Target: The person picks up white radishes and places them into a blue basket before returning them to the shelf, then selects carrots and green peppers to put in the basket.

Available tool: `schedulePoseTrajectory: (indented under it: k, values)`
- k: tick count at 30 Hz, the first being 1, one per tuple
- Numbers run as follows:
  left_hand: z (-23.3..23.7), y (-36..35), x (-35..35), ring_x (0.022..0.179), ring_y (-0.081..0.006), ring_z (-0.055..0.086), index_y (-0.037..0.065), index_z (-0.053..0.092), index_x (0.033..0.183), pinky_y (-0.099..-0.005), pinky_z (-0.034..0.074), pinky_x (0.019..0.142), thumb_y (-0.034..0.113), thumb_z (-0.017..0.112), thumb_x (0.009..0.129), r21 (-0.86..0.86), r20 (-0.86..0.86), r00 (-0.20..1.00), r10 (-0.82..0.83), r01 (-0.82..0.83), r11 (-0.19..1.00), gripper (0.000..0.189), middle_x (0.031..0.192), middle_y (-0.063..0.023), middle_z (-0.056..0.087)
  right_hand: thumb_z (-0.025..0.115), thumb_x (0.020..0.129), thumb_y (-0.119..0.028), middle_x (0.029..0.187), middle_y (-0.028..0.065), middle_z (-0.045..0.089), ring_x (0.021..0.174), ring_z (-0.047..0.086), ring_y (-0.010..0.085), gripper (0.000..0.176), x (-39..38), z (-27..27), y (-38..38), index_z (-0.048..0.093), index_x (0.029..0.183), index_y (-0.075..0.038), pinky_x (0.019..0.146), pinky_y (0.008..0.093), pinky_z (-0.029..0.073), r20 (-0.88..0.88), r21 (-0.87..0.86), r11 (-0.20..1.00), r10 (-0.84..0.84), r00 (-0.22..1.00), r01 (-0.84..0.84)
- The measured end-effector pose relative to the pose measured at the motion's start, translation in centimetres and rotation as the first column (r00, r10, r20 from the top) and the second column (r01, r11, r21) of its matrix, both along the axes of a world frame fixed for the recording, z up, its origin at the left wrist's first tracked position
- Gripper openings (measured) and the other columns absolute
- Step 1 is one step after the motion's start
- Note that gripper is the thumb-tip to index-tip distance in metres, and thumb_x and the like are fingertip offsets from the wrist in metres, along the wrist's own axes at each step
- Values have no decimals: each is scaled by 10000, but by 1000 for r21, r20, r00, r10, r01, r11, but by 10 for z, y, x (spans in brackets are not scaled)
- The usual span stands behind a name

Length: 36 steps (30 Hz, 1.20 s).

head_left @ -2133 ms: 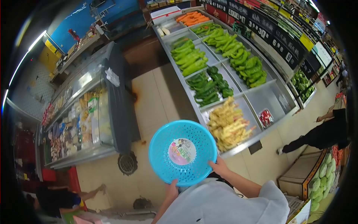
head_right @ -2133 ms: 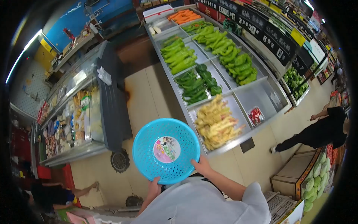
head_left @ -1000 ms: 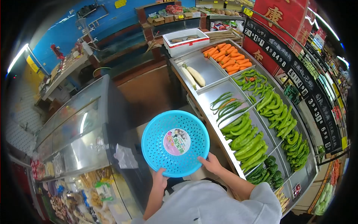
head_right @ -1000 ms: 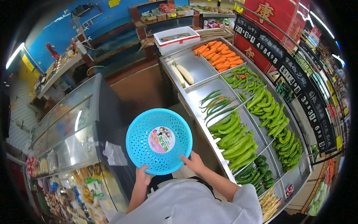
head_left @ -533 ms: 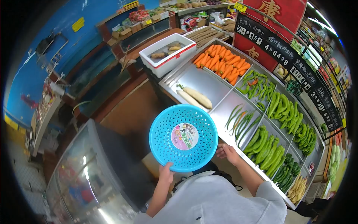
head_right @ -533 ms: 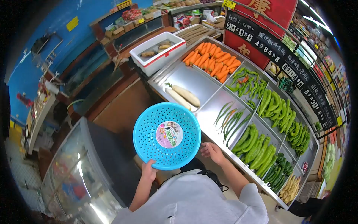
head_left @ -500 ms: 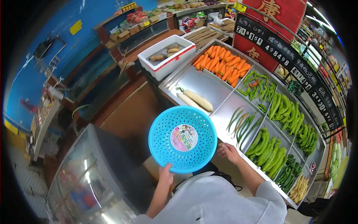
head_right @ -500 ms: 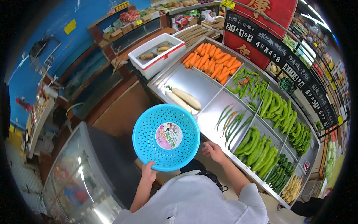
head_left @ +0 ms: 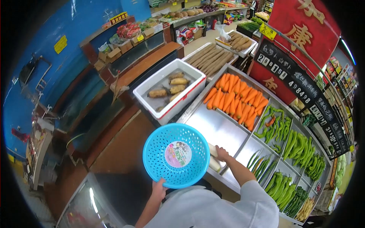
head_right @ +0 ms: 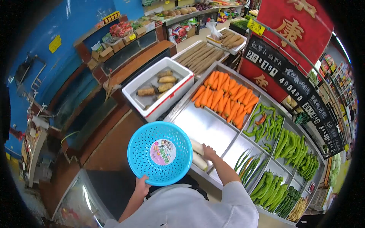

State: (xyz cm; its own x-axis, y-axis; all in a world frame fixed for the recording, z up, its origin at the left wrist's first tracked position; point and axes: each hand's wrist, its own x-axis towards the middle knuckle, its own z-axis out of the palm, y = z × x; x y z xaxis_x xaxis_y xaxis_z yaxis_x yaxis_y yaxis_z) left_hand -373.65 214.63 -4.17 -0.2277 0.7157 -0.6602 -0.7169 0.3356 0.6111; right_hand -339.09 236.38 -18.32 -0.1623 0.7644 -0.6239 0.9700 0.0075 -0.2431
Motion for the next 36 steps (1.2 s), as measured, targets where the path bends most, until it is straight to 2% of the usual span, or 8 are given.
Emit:
schedulePoseTrajectory:
  k: [10,14,18,20,22,24,26,36]
  values:
    - [-55,165,-99,1083,-319,563,99,292,1347,-499,540,813,-42,487,801,7,-25,865,-502,502,865,597,1265,-140,469,810,570,-353,1087,198,558,1048,540,353,743,-29,34,-13,490,1196,-115,865,466,479,128,193,939,-310,942,283]
    - [-41,223,-119,1057,-307,570,120,275,1366,-485,545,782,-43,522,778,-14,17,714,-700,700,714,657,1216,-119,489,810,521,-189,1031,178,601,986,582,363,729,-37,94,-29,510,1176,-75,845,422,506,-46,456,714,-577,815,531]
    - [-88,247,-113,1066,-266,567,128,260,1390,-444,539,809,-64,532,761,-1,-69,636,-769,771,637,711,1254,-128,474,744,582,-49,994,123,596,911,603,264,647,-97,179,-29,502,1182,-53,815,373,504,-486,406,368,-688,538,837]
    - [-125,251,-107,1076,-248,560,125,257,1396,-390,551,778,-65,535,758,166,-268,664,-698,745,646,721,1268,-131,468,707,637,2,996,88,575,911,592,233,632,-120,183,-25,456,1215,-54,823,381,503,-876,-5,189,-474,87,982]
    - [-130,259,-105,1083,-252,554,126,253,1400,-385,553,762,-60,537,761,126,-252,656,-712,751,648,724,1268,-128,469,697,698,-10,997,74,566,911,592,229,535,-149,177,-14,451,1172,-45,865,369,487,-940,-149,232,-335,-65,961]
    - [-122,267,-99,1089,-255,549,128,249,1405,-380,555,746,-56,540,764,84,-240,645,-726,758,646,727,1268,-126,470,705,702,24,1096,95,586,1025,578,214,577,-172,168,2,446,1215,-16,898,354,477,-913,-313,451,-386,-134,836]
    - [-99,272,-96,1088,-266,549,133,254,1404,-392,555,738,-44,545,775,-52,-150,641,-753,755,654,715,1266,-125,476,720,675,39,1112,96,584,1039,576,217,596,-198,133,20,467,1212,-15,921,350,464,-888,-366,481,-438,-143,797]
    - [-109,275,-113,1040,-262,581,108,333,1348,-405,561,739,-41,536,791,-15,-114,747,-655,658,753,611,1205,-117,526,727,675,-43,1183,106,542,1091,547,240,688,-256,100,93,414,1288,-30,952,381,445,-808,-400,595,-588,38,697]
